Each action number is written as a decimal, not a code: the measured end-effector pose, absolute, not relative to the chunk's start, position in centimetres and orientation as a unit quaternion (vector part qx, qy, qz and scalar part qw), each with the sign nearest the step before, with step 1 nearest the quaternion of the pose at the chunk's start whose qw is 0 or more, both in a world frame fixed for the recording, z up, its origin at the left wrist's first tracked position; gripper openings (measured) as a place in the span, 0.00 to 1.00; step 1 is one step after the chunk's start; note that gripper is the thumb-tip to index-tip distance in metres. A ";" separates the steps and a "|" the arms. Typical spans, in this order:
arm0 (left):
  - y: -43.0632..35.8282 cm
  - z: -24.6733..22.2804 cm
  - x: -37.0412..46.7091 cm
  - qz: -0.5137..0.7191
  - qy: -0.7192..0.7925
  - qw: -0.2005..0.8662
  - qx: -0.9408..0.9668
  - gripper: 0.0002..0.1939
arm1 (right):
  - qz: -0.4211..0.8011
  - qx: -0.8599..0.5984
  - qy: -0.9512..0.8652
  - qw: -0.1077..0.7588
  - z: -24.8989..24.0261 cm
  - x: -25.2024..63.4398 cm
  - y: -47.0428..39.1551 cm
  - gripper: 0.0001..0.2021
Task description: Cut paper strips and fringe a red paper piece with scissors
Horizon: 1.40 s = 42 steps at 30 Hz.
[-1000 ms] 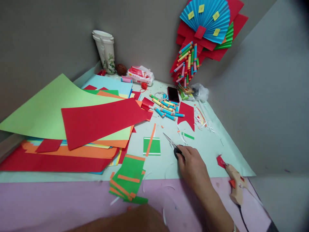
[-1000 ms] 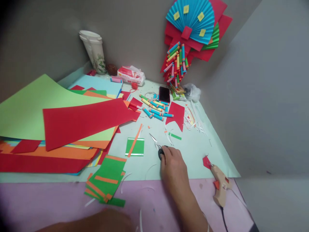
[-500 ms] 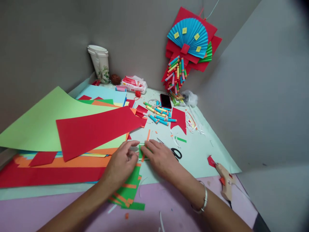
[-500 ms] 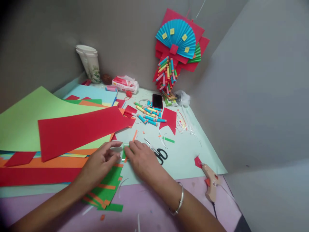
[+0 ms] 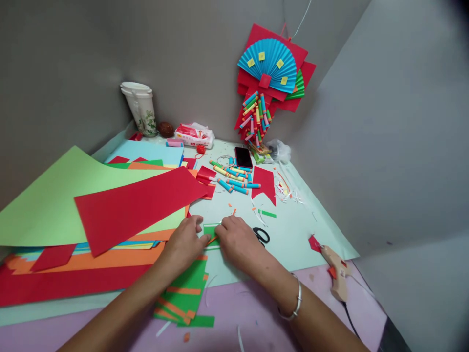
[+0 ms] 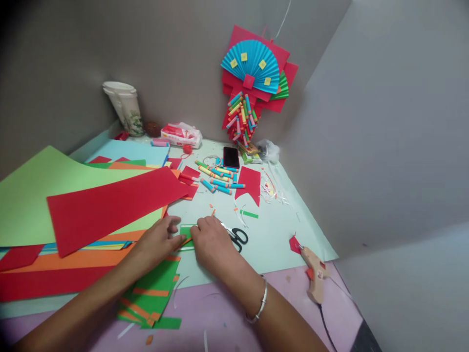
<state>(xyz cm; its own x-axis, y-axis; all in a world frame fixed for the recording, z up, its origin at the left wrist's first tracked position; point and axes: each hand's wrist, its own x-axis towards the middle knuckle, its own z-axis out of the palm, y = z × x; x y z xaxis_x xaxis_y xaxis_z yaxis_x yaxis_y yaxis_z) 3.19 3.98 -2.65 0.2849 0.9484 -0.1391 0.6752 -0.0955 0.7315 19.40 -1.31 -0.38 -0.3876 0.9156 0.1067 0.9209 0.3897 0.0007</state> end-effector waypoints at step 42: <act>0.3 1.1 1.7 0.342 0.525 0.597 0.501 0.10 | 0.287 -0.610 -0.664 0.324 2.6 20.5 -2.0 0.03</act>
<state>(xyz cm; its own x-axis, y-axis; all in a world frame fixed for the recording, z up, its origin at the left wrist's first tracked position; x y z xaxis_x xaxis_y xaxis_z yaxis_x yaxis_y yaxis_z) 1.67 0.25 1.05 0.2140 0.9349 -0.2833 0.1177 0.2632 0.9575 20.45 -1.95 2.59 -0.0466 0.9956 0.0814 0.6237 0.0926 -0.7761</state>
